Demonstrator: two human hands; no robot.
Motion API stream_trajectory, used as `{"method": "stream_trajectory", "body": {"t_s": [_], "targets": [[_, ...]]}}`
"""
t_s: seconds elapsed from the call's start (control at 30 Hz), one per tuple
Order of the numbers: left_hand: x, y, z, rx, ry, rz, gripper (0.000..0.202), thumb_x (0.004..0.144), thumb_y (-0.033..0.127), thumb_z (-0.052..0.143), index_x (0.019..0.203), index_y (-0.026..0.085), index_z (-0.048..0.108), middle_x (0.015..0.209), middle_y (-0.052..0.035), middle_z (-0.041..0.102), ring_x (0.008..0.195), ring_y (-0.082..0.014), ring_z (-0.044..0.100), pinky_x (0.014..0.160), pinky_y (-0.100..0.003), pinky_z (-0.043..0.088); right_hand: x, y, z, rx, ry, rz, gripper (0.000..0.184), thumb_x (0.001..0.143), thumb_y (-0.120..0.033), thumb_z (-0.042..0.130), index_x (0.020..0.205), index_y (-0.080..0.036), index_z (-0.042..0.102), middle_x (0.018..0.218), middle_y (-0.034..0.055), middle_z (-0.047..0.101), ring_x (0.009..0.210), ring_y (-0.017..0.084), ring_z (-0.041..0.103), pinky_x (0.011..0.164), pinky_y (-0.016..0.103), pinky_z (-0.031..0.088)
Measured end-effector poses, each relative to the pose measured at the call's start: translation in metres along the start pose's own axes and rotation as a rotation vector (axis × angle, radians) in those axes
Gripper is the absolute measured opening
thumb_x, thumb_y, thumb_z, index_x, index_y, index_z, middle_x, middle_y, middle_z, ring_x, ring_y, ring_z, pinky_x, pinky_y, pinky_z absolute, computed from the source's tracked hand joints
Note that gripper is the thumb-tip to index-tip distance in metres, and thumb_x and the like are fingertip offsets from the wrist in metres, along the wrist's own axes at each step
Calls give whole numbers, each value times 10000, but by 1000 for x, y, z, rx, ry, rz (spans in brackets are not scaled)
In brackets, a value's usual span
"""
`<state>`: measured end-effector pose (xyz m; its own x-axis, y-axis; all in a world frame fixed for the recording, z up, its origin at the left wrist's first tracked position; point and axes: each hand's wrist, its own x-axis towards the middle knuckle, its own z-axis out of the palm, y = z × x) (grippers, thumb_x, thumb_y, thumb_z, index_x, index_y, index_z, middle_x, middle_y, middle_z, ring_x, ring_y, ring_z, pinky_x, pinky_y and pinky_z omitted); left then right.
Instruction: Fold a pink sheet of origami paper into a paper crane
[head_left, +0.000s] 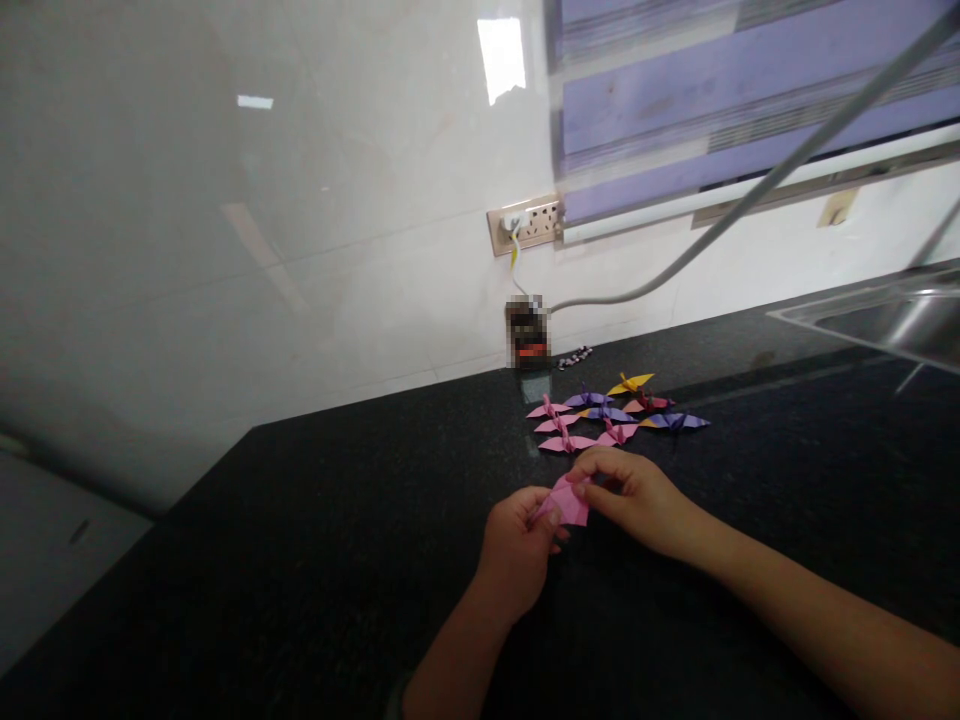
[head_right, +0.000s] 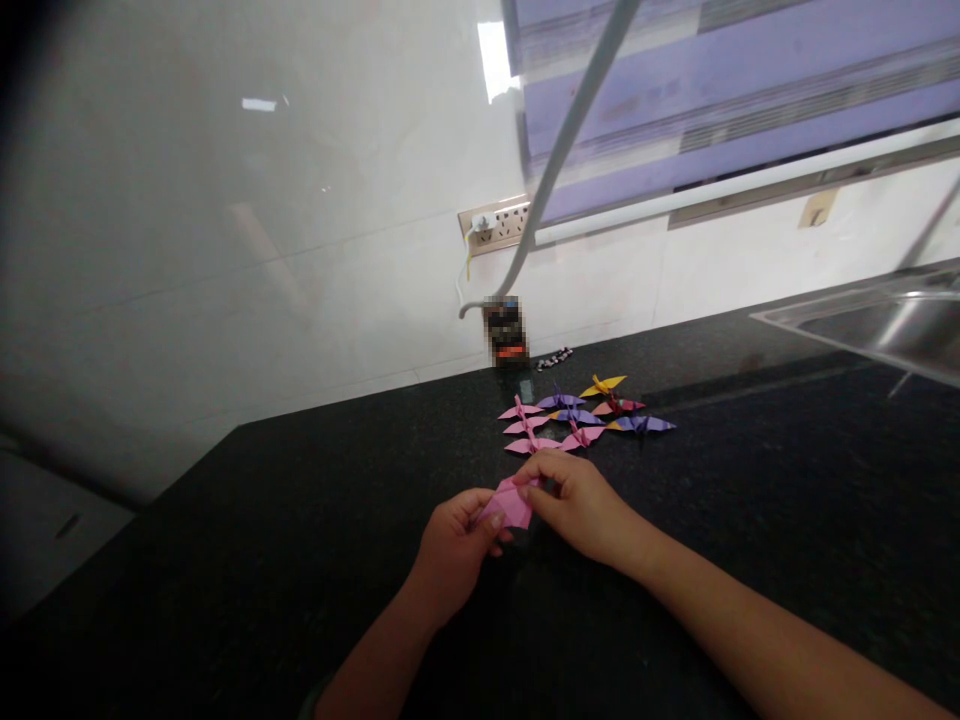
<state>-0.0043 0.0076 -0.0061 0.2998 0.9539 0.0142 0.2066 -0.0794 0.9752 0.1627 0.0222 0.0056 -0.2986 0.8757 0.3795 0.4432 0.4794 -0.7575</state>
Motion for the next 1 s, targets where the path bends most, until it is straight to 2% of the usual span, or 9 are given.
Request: {"method": "stream_trajectory", "body": {"t_s": [0.13,0.23,0.3,0.4,0.57,0.63,0.73,0.87,1.0], "targets": [[2,-4,0,135,62,31,229,781,248,403,889,178,592,730,-33,605,638,-143,564,560,-240,443,-2,-3,-1,-167,38,-138,87,731,-139,506,705,-170,583,807,50,535,810,161,493,718,293,390],[3,-3,-1,146,100,46,240,789,264,394,906,183,586,771,-38,616,679,-153,579,582,-248,456,-5,-7,-1,-198,-5,-156,96,749,-190,501,689,-170,574,766,46,534,758,153,497,675,281,395],[3,-2,-1,128,107,42,240,788,272,400,911,179,584,785,-42,622,690,-157,586,584,-252,460,-6,-9,0,-147,-51,-116,97,751,-220,506,712,-172,580,732,36,556,700,141,511,634,262,400],[3,0,1,48,98,-10,232,777,257,419,916,157,576,795,-56,634,690,-162,596,579,-255,465,-5,-6,4,-28,-78,-12,120,726,-211,530,821,-179,595,788,33,603,676,133,534,603,242,405],[2,4,4,-43,65,-78,226,763,244,443,921,142,569,840,-70,641,731,-169,604,576,-244,461,-4,2,14,136,-17,203,170,709,-158,502,862,-163,575,717,17,604,564,115,515,488,215,384],[2,4,5,-36,59,-89,221,760,243,450,916,143,571,839,-69,641,735,-169,605,572,-238,456,-3,2,16,144,4,223,157,710,-155,499,852,-164,567,696,11,593,552,112,504,486,215,384],[2,2,5,-41,73,-85,220,766,249,445,914,141,568,830,-69,639,734,-166,603,572,-234,452,-3,0,14,93,18,104,108,720,-158,503,808,-174,563,739,16,582,614,118,510,542,226,404],[2,-3,4,-46,103,-61,228,776,273,433,917,149,563,827,-64,633,733,-165,598,579,-239,450,-5,-3,7,-170,56,-161,118,736,-138,489,791,-183,583,825,51,543,778,154,492,667,272,403],[0,-5,4,9,141,-6,257,791,316,407,931,169,564,821,-58,625,744,-172,584,611,-260,443,-9,-8,6,-447,51,-235,146,767,-194,465,781,-183,610,805,72,498,762,170,455,633,288,388]]}}
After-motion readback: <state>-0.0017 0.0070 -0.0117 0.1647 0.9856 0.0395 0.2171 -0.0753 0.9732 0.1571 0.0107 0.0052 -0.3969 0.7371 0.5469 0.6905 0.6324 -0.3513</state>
